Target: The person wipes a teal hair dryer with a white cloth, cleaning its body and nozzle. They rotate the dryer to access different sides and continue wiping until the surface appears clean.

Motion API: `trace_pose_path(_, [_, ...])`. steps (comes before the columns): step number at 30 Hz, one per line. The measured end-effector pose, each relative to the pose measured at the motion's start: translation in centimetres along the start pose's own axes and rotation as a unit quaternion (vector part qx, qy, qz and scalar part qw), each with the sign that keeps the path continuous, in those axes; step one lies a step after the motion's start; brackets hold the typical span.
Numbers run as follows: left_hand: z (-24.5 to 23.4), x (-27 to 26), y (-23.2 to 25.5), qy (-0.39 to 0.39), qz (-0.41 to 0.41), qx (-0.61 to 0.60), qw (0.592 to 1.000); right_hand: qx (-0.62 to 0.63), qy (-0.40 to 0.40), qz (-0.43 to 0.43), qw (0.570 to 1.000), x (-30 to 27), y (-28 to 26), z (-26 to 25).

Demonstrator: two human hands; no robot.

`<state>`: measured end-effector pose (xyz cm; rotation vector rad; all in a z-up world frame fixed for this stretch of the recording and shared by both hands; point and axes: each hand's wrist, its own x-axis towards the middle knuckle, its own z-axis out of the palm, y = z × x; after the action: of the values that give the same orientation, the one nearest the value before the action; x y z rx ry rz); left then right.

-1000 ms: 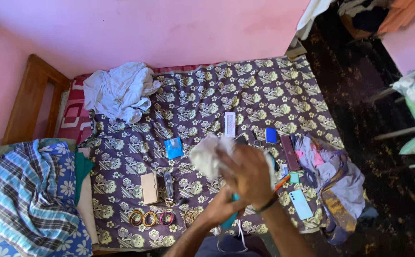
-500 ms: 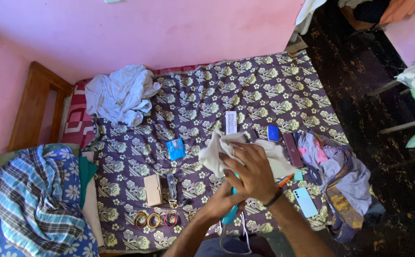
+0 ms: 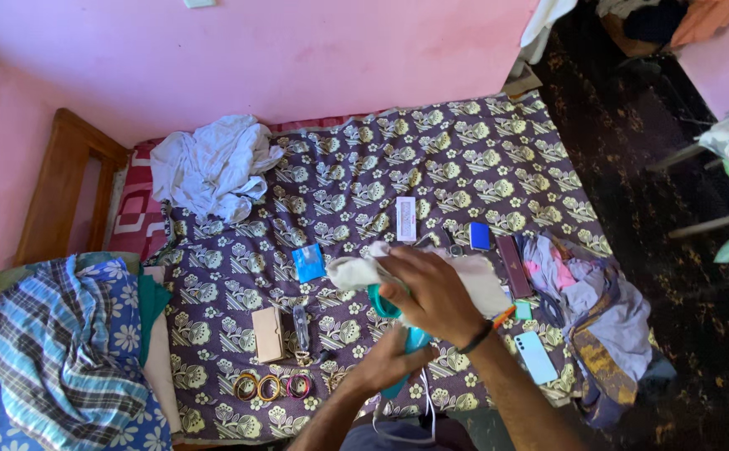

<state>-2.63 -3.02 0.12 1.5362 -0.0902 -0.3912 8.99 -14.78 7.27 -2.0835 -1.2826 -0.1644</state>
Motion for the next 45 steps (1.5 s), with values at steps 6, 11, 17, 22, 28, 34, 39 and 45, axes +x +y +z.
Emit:
trace_pose_path(6, [0.1, -1.6, 1.1, 0.029, -0.044, -0.145, 0.988, -0.021, 0.146, 0.056, 0.987, -5.7, 4.7, 1.4])
trace_pose_path(11, [0.2, -1.2, 0.1, 0.054, -0.030, -0.168, 0.984, 0.387, 0.115, 0.398, 0.824, -6.6, 7.7, 1.9])
trace_pose_path(17, [-1.9, 3.4, -0.1, 0.255, -0.085, -0.077, 0.960, 0.531, 0.330, 0.314, 0.714, -2.8, 2.7, -1.1])
trace_pose_path(22, [-1.5, 3.9, -4.9, 0.284, 0.141, 0.063, 0.946, 0.046, 0.061, 0.056, 0.996, -1.1, -0.6, -1.3])
trace_pose_path(28, [0.1, 2.8, -8.3, 0.168, 0.159, 0.095, 0.968, -0.158, -0.015, 0.033, 0.987, 1.0, 0.9, 0.1])
trace_pose_path(34, [-1.2, 1.0, 0.2, 0.171, -0.051, -0.092, 0.980, 0.082, 0.099, 0.205, 0.970, -5.2, 7.1, 2.7])
trace_pose_path(39, [-2.0, -0.2, 2.5, 0.172, -0.025, -0.229, 0.958, 0.316, 0.226, 0.483, 0.784, -8.7, 8.9, 2.2])
trace_pose_path(45, [-3.0, -0.1, 3.1, 0.158, -0.073, -0.186, 0.967, 0.483, 0.293, 0.424, 0.708, -8.3, 5.4, -2.1])
